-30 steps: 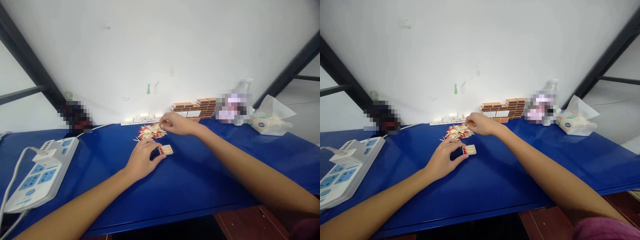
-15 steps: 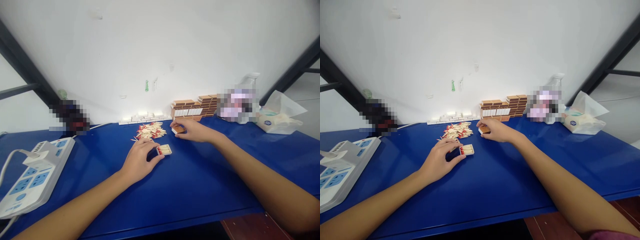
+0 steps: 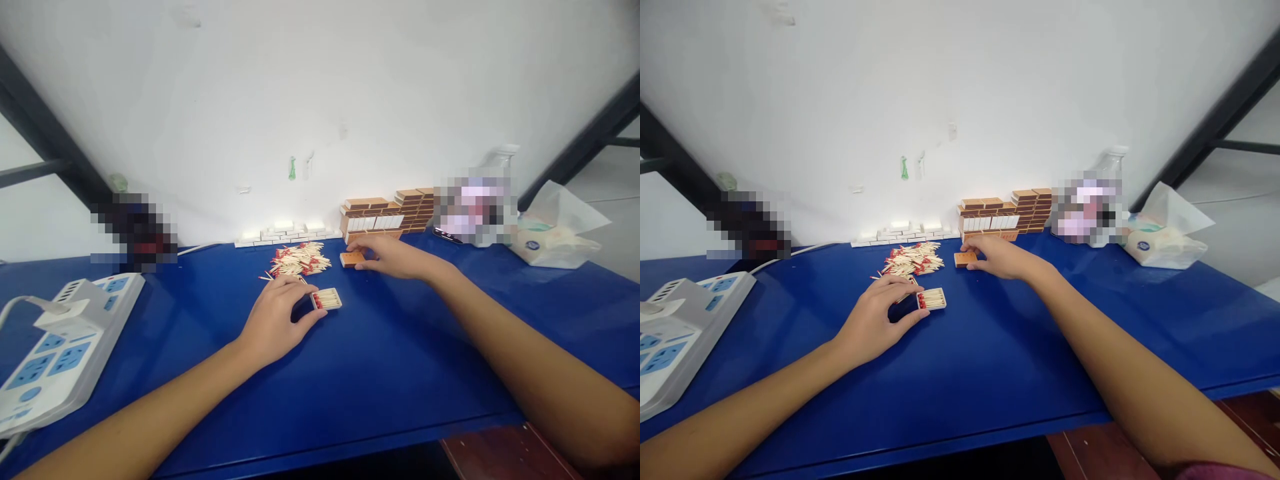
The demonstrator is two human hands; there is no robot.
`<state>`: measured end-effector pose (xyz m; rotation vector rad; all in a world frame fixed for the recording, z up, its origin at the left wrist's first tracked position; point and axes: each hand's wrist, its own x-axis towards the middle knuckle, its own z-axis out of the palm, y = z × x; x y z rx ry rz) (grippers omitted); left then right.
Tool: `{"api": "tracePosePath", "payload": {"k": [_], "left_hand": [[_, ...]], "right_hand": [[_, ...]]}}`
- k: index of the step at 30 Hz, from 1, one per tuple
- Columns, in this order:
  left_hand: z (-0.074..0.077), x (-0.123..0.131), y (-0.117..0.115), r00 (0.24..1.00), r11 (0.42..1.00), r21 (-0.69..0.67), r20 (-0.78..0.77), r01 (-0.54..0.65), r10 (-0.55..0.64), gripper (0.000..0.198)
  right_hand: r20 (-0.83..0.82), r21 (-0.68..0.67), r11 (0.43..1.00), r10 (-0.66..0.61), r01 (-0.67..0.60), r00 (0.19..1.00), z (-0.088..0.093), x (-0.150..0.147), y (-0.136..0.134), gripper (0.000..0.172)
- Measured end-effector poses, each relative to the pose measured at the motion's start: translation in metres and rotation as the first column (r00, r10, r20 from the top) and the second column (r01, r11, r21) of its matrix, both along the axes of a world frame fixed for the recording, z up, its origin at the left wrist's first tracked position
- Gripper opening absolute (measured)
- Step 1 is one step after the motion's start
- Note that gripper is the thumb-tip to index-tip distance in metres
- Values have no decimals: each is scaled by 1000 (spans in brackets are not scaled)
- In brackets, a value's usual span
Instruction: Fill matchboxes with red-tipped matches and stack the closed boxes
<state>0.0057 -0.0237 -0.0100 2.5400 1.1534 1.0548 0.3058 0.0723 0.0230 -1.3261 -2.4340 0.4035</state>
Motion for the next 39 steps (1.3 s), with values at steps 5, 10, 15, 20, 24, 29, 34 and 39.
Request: {"api": "tracePosePath", "payload": {"k": [5, 10, 15, 20, 24, 29, 34, 39], "left_hand": [[1, 1, -1, 999, 999, -21, 15, 44, -44, 30], [0, 2, -4, 993, 992, -54, -9, 115, -116, 32], [1, 2, -5, 993, 992, -42, -16, 117, -117, 30], [2, 1, -4, 990, 989, -34, -10, 144, -144, 33], [-1, 0, -4, 988, 988, -5, 2, 151, -151, 34], [-1, 0, -3, 988, 988, -10, -3, 155, -155, 31], [0, 1, -3, 993, 993, -3, -13, 121, -121, 30], [-3, 0, -2, 997, 997, -3, 20, 72, -72, 32]], "right_hand": [[-170, 72, 997, 19, -7, 985, 5, -28, -8, 37], [-148, 182, 969, 193, -165, 970, 32, -111, -16, 30], [36, 189, 910, 368, -368, 929, 51, -215, -6, 32], [343, 121, 924, 304, -363, 889, 44, -266, 8, 18], [376, 120, 933, 274, -339, 885, 36, -266, 8, 21], [349, 110, 926, 304, -360, 887, 43, -249, 11, 32], [-22, 273, 914, 318, -300, 948, 76, -183, 25, 27], [-327, 411, 883, -90, 227, 941, 76, -62, 31, 15]]}}
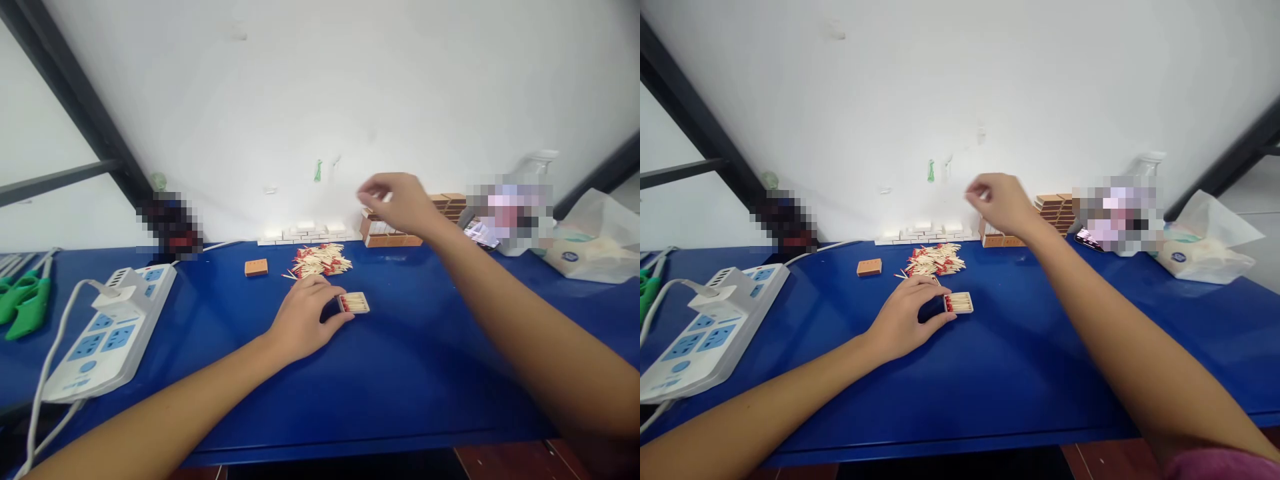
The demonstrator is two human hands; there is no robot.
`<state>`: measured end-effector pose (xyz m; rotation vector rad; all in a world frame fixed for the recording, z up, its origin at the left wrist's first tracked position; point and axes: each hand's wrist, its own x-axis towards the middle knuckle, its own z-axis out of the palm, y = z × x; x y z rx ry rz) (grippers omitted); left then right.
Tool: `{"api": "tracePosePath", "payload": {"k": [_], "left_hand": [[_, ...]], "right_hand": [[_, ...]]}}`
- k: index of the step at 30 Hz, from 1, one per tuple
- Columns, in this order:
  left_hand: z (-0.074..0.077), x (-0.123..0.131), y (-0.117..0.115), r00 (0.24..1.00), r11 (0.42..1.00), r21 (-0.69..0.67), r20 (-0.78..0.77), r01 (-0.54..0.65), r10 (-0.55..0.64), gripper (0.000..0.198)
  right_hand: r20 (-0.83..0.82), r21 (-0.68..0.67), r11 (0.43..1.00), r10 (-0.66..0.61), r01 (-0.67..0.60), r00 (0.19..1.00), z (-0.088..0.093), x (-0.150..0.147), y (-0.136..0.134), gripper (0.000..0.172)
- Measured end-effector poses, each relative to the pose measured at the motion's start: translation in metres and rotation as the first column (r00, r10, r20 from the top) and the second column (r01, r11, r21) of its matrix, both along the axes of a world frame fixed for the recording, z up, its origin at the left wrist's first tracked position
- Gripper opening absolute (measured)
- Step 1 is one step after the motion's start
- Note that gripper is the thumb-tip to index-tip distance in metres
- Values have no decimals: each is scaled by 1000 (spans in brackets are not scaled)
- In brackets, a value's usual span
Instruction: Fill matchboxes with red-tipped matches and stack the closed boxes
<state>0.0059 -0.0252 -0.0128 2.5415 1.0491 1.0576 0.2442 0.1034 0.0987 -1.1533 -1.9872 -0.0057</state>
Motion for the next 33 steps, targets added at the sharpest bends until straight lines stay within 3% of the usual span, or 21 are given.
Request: {"api": "tracePosePath", "payload": {"k": [3, 7, 10, 14, 23, 33], "left_hand": [[0, -1, 1, 1000, 1000, 8, 23, -16, 15, 31], [2, -1, 2, 999, 1000, 12, 35, -27, 26, 30], [3, -1, 3, 999, 999, 8, 27, -36, 36, 30], [3, -1, 5, 998, 998, 13, 24, -55, 55, 31], [2, -1, 3, 999, 999, 13, 14, -45, 45, 31], [2, -1, 4, 999, 999, 24, 7, -40, 40, 32]], "right_hand": [[-169, -8, 925, -376, 380, 911, -22, 70, 5, 13], [-268, -72, 781, -614, 620, 742, -45, 127, 13, 20], [-201, -125, 772, -635, 623, 746, -54, 140, 19, 32], [-107, -79, 774, -633, 628, 767, -63, 139, 31, 45], [-117, 35, 741, -664, 671, 739, -77, 139, 36, 47], [-103, 52, 731, -673, 680, 732, -81, 134, 38, 40]]}}
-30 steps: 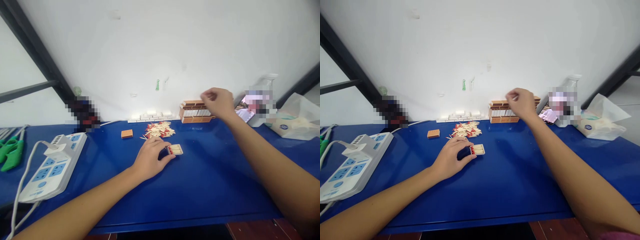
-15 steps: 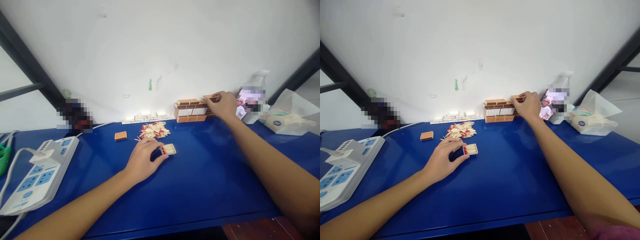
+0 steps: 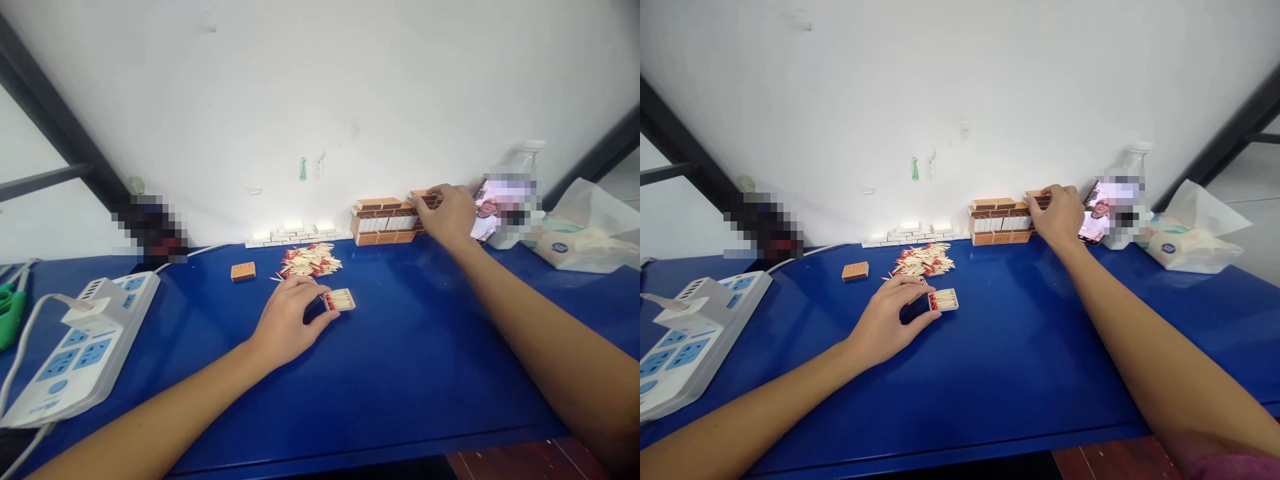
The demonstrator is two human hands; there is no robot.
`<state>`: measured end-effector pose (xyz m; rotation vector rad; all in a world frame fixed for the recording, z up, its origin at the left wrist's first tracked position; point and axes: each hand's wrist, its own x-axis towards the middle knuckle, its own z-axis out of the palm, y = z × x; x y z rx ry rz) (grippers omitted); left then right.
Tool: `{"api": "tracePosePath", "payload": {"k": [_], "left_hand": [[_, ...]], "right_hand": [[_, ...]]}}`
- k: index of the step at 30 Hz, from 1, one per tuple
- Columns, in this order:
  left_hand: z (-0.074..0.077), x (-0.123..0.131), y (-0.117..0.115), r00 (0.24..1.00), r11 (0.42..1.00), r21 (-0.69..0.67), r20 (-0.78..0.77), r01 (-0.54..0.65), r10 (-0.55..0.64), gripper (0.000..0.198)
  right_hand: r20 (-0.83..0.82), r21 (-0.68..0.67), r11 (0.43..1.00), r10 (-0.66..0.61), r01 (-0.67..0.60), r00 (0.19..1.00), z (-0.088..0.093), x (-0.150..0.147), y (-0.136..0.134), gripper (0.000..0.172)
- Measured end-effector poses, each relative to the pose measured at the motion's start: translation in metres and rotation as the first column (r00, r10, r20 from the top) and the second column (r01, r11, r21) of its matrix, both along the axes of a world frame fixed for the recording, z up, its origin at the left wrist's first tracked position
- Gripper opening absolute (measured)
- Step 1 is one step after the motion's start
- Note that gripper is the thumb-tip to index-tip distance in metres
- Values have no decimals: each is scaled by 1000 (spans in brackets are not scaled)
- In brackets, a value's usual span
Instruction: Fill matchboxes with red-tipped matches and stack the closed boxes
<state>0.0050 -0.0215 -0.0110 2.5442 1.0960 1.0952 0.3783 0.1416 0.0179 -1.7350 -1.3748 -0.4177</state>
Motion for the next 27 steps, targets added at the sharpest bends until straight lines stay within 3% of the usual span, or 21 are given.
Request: {"api": "tracePosePath", "payload": {"k": [4, 8, 12, 15, 17, 19, 21, 24, 27], "left_hand": [[1, 0, -1, 1000, 1000, -1, 8, -2, 2, 31], [2, 0, 0, 999, 1000, 13, 36, -8, 7, 31], [6, -2, 3, 990, 993, 75, 107, -96, 88, 29], [10, -5, 6, 971, 975, 113, 165, -192, 172, 29], [12, -5, 7, 962, 966, 115, 178, -231, 209, 30], [11, -5, 9, 962, 965, 115, 172, -234, 213, 31], [10, -5, 9, 968, 969, 119, 157, -215, 196, 31], [9, -4, 8, 977, 975, 121, 129, -184, 168, 31], [8, -4, 7, 983, 980, 117, 108, -158, 146, 31]], "right_hand": [[-55, 38, 999, 13, -10, 998, 3, 1, -1, 40], [-89, 158, 986, 60, -45, 994, 21, -13, -18, 39], [-159, 145, 952, 292, -271, 943, 35, -54, -53, 51], [-133, -18, 877, 473, -480, 871, 29, -82, -80, 55], [-141, -221, 774, 576, -593, 805, 19, -90, -92, 52], [-112, -405, 691, 612, -598, 783, 10, -89, -96, 50], [-82, -525, 655, 596, -543, 799, 4, -85, -95, 51], [-86, -638, 588, 587, -497, 805, 3, -78, -92, 55], [-79, -676, 527, 644, -515, 761, 5, -73, -91, 61]]}}
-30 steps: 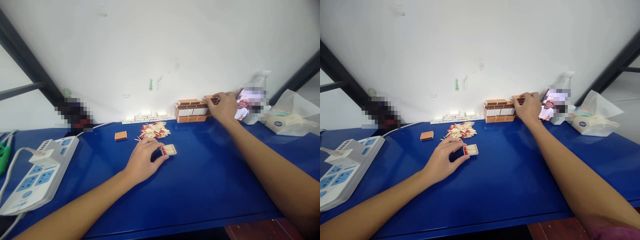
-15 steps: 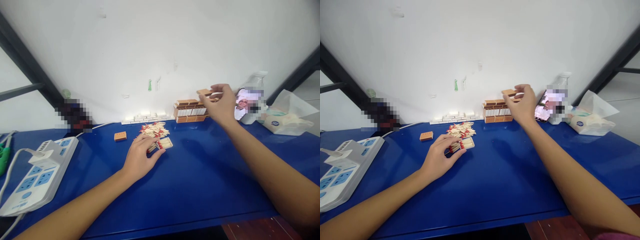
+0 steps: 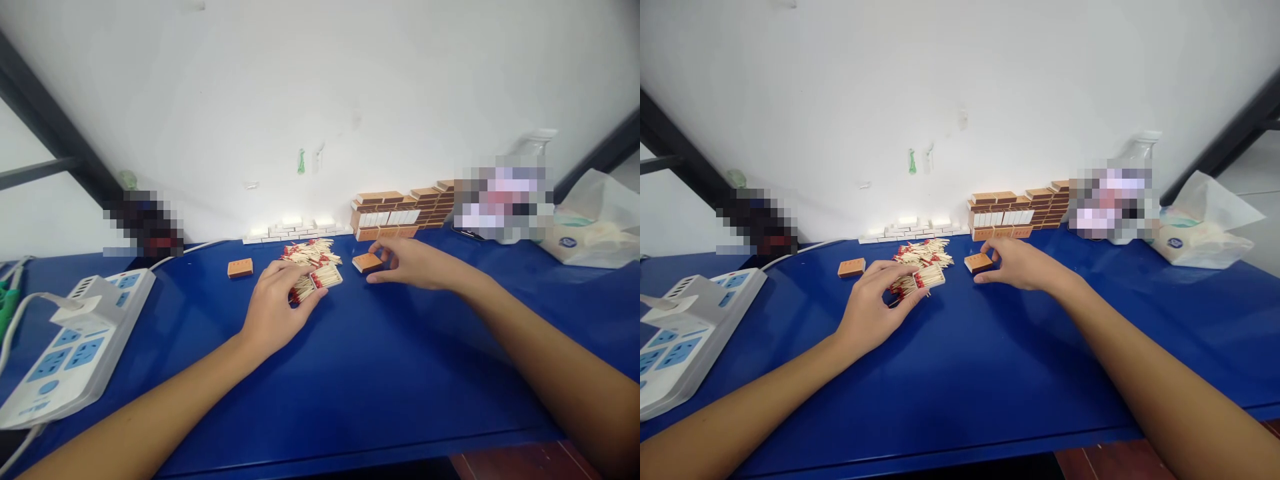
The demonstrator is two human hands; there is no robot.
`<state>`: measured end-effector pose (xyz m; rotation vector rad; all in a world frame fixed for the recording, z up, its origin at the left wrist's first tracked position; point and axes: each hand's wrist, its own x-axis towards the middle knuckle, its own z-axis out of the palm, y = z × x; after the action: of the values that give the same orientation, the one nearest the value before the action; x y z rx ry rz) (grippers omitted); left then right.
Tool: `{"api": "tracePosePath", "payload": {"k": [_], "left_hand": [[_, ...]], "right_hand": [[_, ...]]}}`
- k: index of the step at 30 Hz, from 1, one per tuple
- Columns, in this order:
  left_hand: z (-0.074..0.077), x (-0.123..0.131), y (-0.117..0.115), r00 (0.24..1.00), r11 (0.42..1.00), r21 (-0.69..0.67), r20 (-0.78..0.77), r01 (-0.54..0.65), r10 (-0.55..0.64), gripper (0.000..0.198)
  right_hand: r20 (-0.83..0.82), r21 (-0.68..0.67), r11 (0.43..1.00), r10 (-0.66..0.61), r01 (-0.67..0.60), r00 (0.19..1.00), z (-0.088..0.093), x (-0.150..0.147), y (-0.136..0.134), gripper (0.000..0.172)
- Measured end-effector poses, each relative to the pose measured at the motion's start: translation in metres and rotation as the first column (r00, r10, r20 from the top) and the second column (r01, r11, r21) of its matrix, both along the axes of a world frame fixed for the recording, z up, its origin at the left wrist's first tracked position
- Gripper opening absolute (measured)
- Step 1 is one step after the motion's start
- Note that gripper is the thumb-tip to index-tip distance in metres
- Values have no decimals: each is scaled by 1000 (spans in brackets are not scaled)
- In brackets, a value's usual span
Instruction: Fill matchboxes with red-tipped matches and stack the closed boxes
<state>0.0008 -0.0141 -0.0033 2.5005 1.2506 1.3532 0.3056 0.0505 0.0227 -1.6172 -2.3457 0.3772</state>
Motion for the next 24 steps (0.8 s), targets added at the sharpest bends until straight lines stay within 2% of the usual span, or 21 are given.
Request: {"api": "tracePosePath", "payload": {"k": [3, 7, 9, 15, 24], "left_hand": [[0, 0, 1, 1000, 1000, -14, -17, 5, -5, 31], [-1, -1, 3, 999, 1000, -30, -38, -10, 9, 32], [-1, -2, 4, 999, 999, -29, -44, -19, 18, 32], [-3, -3, 6, 999, 998, -51, -45, -26, 24, 34], [-2, -2, 4, 999, 998, -56, -54, -3, 0, 33]], "right_hand": [[-36, 41, 994, 104, -102, 994, -1, 6, 3, 62], [-44, 23, 973, 230, -229, 972, -2, 7, 6, 44], [-61, 7, 976, 218, -218, 974, 3, 3, 3, 41], [-192, -13, 969, 239, -246, 952, 23, -18, -16, 53], [-219, -8, 954, 291, -300, 931, 19, -25, -20, 50]]}}
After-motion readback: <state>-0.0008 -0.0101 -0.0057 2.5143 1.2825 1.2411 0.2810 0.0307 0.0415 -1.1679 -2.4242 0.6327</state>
